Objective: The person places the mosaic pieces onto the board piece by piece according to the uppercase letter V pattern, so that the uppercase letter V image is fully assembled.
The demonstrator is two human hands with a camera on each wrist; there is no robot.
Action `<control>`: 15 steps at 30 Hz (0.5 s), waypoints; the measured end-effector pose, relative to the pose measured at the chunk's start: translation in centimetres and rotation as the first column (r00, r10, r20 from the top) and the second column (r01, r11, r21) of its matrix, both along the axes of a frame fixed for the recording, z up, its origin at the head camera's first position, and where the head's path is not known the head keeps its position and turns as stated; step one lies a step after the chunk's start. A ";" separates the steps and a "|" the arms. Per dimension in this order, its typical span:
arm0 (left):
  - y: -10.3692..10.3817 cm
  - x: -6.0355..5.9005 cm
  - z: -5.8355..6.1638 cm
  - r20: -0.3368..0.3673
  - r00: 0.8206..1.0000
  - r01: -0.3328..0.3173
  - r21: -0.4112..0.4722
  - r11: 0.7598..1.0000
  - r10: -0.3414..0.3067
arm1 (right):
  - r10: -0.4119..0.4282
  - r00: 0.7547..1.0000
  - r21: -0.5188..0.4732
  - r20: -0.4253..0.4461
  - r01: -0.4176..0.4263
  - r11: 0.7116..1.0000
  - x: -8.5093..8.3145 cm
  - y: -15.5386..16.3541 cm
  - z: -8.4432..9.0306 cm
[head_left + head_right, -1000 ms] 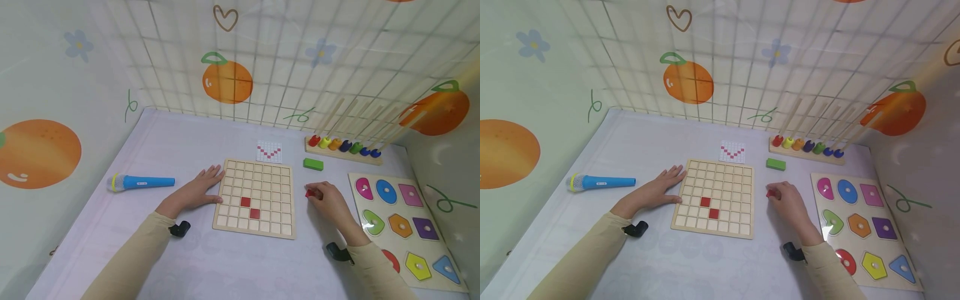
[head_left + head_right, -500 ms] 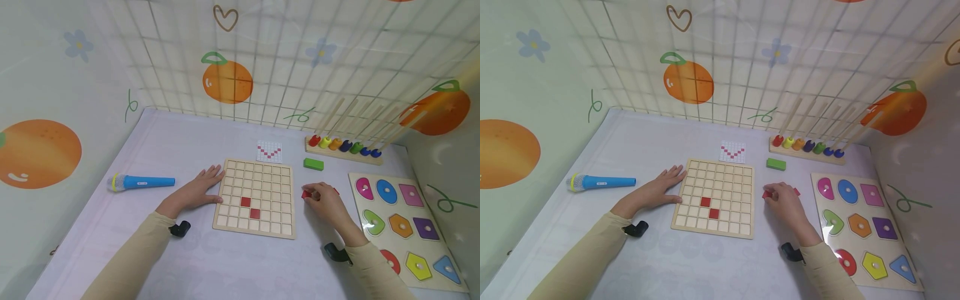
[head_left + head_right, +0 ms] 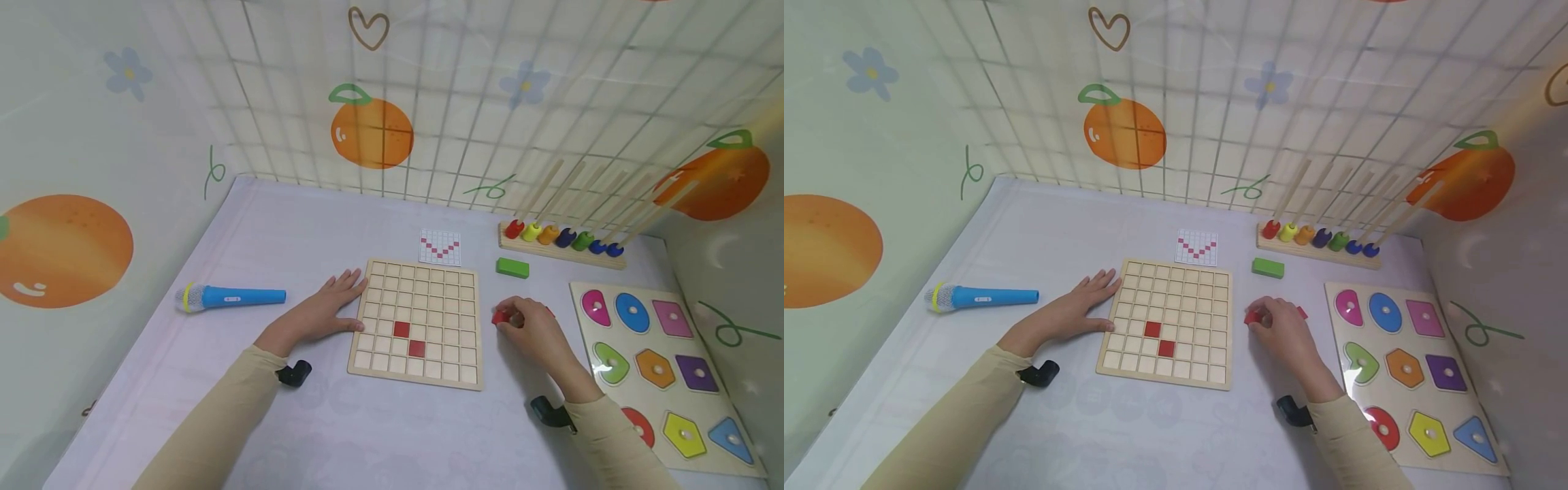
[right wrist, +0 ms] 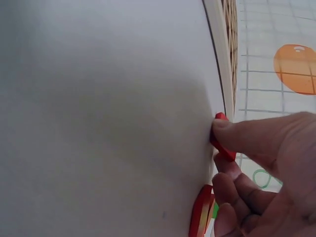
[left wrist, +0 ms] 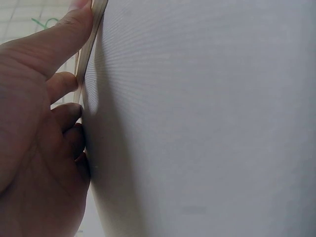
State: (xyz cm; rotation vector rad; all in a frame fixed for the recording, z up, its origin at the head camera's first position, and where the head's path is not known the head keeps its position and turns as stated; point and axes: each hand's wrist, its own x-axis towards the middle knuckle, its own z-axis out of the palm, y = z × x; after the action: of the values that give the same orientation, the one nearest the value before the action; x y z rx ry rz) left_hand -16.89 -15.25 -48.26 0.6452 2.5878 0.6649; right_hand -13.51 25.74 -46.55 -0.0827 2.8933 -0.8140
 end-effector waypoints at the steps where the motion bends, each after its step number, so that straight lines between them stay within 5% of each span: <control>1: 0.0 0.0 0.0 0.001 1.000 -0.001 -0.001 1.000 0.001 | 0.003 1.000 -0.001 0.005 -0.003 1.000 0.0 0.0 0.0; 15: -0.1 -0.1 -0.1 0.006 1.000 0.000 0.001 1.000 0.000 | 0.009 0.999 -0.025 0.031 -0.008 1.000 0.1 -0.1 0.1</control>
State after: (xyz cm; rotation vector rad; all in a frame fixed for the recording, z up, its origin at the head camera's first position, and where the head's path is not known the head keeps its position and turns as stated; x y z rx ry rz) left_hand -16.98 -15.33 -48.38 0.6429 2.5825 0.6670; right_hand -13.44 25.61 -46.48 -0.0837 2.8522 -0.8428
